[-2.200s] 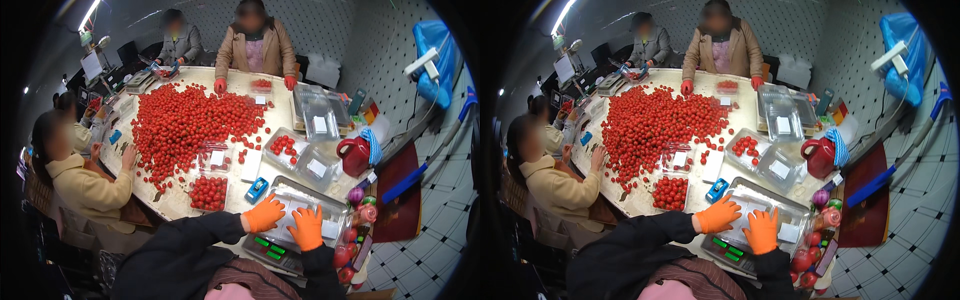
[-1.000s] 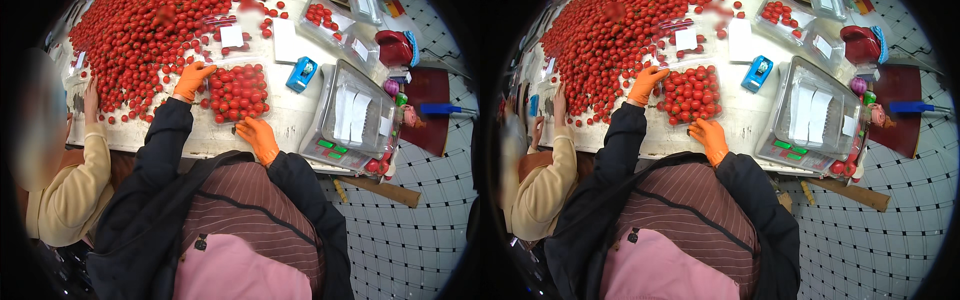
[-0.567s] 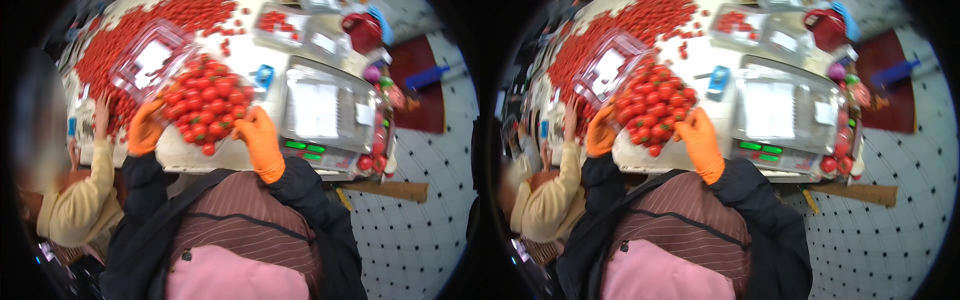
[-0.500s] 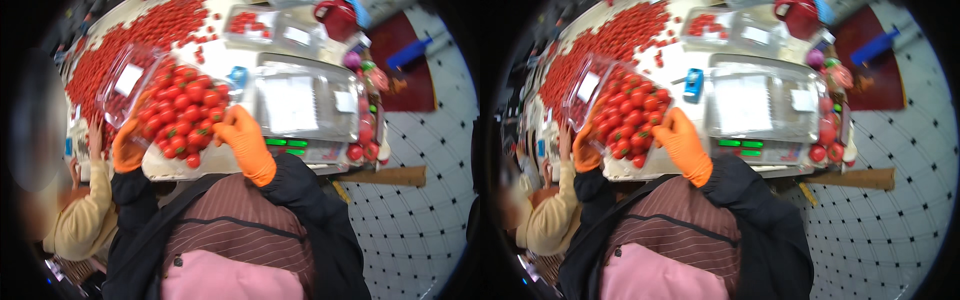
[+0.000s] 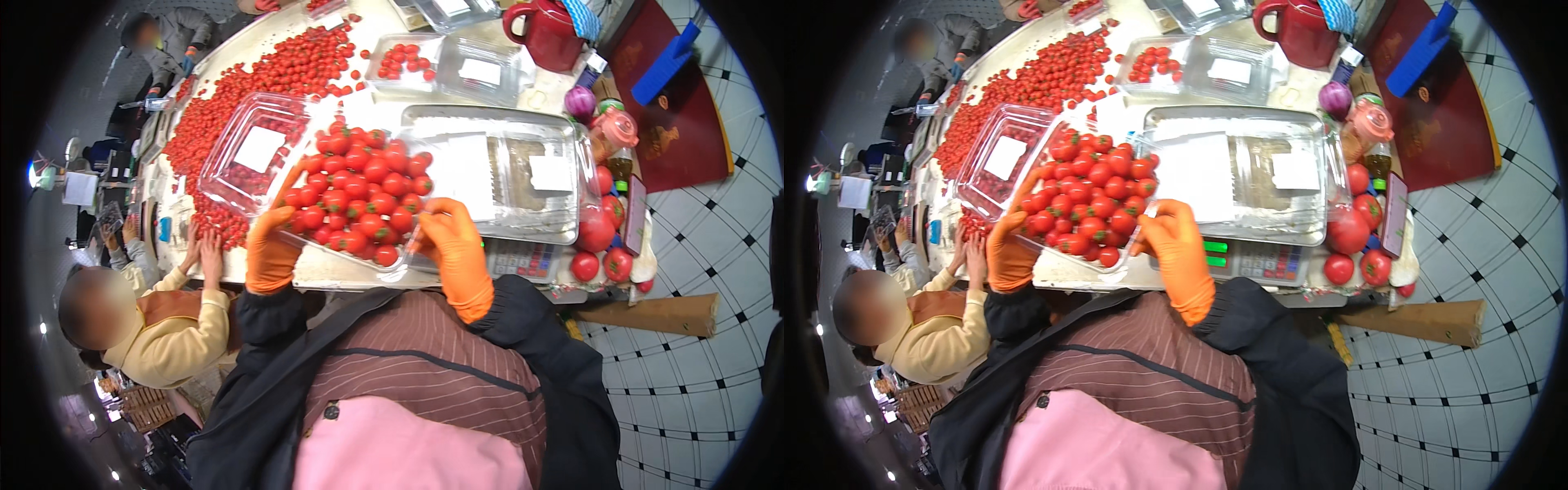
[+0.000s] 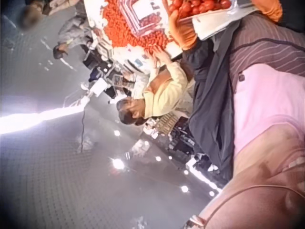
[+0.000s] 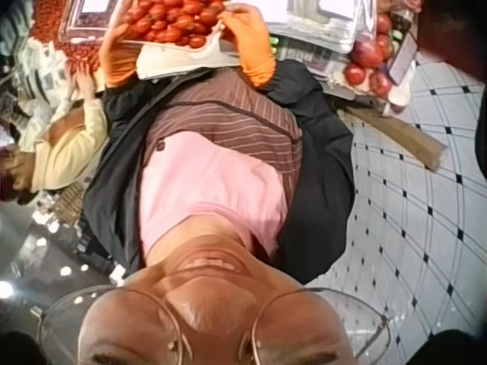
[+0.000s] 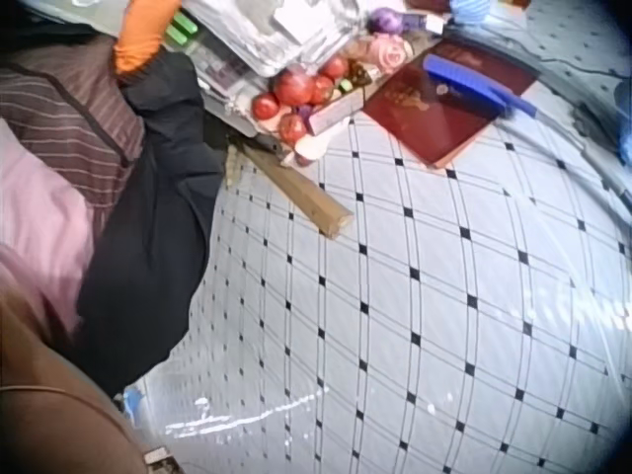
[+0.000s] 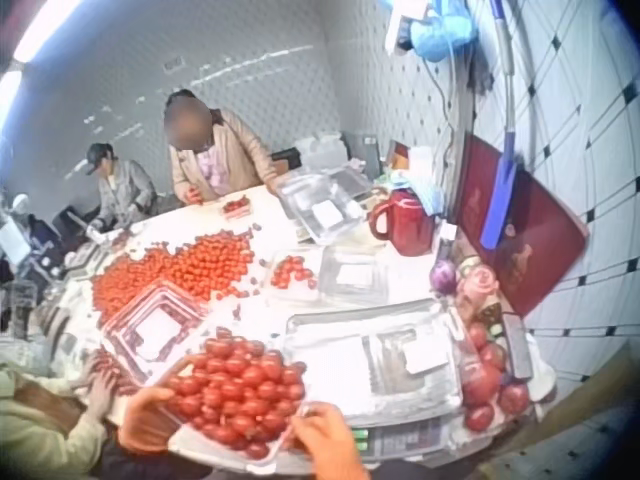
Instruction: The person sorts cherry tomatoes on a table, places them into clear plastic containers, weighs the containers on a digital scale, and applies labels. The person also uses a handheld label printer to generate labels and places them on the containers.
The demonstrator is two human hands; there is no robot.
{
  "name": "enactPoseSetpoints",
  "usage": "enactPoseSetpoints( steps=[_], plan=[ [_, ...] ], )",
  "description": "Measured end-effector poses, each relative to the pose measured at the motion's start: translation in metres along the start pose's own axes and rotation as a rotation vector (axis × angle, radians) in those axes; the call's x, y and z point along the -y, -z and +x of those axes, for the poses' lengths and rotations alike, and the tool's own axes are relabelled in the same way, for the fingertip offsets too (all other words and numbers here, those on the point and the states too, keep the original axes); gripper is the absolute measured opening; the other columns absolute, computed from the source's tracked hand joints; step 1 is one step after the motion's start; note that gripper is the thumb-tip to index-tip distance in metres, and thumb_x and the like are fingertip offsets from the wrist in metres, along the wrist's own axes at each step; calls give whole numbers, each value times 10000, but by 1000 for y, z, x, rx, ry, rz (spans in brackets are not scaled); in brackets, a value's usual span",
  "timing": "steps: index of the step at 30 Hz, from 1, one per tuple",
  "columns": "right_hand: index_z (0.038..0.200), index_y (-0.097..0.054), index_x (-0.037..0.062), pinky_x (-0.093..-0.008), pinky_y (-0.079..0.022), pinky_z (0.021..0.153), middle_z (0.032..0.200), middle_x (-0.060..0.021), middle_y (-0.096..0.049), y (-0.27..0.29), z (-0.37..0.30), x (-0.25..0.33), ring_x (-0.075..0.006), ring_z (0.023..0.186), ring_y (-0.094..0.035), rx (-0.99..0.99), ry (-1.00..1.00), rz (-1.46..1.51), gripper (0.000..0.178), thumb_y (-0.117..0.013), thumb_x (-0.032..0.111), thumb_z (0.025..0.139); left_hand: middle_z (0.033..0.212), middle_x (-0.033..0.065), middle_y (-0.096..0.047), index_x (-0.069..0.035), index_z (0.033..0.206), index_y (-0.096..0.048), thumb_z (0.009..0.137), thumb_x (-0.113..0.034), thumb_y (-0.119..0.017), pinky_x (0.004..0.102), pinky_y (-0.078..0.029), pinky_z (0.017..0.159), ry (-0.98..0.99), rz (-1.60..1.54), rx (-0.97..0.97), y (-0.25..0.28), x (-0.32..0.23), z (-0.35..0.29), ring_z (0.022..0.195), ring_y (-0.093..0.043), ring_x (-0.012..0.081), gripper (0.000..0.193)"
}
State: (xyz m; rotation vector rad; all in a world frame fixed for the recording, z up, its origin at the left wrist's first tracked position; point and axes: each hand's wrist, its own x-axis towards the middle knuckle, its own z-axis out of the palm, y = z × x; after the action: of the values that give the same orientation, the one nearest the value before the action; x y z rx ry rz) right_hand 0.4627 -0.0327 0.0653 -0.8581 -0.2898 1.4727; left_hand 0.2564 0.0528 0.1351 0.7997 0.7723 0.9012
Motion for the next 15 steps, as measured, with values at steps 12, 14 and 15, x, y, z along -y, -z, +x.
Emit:
enactPoseSetpoints(
  steps=[12, 14, 15],
  plan=[
    [1055, -502, 37, -349, -523, 723, 811, -56, -564, 9, 13, -21, -168, 697, -582, -54, -202, 236, 155, -507, 141, 941, 1316, 154, -487, -2, 1401, -381, 801, -215, -585, 394, -428, 993, 64, 198, -32, 6, -16, 17, 1175, -514, 253, 669],
    [1047, -507, 45, -348, -522, 723, 823, -47, -564, 1, 11, -20, -163, 711, -584, -107, -205, 283, 145, -505, 143, 940, 1314, 149, -493, -1, 1395, -396, 804, -214, -591, 380, -420, 998, 73, 210, -45, 13, -16, 15, 1179, -512, 241, 658],
    [1037, -510, 50, -348, -521, 723, 828, -44, -565, 5, 12, -22, -161, 720, -588, -85, -210, 277, 135, -506, 142, 939, 1318, 151, -492, -1, 1397, -392, 804, -209, -591, 379, -419, 999, 81, 223, -44, 14, -16, 17, 1181, -512, 241, 659]
  ],
)
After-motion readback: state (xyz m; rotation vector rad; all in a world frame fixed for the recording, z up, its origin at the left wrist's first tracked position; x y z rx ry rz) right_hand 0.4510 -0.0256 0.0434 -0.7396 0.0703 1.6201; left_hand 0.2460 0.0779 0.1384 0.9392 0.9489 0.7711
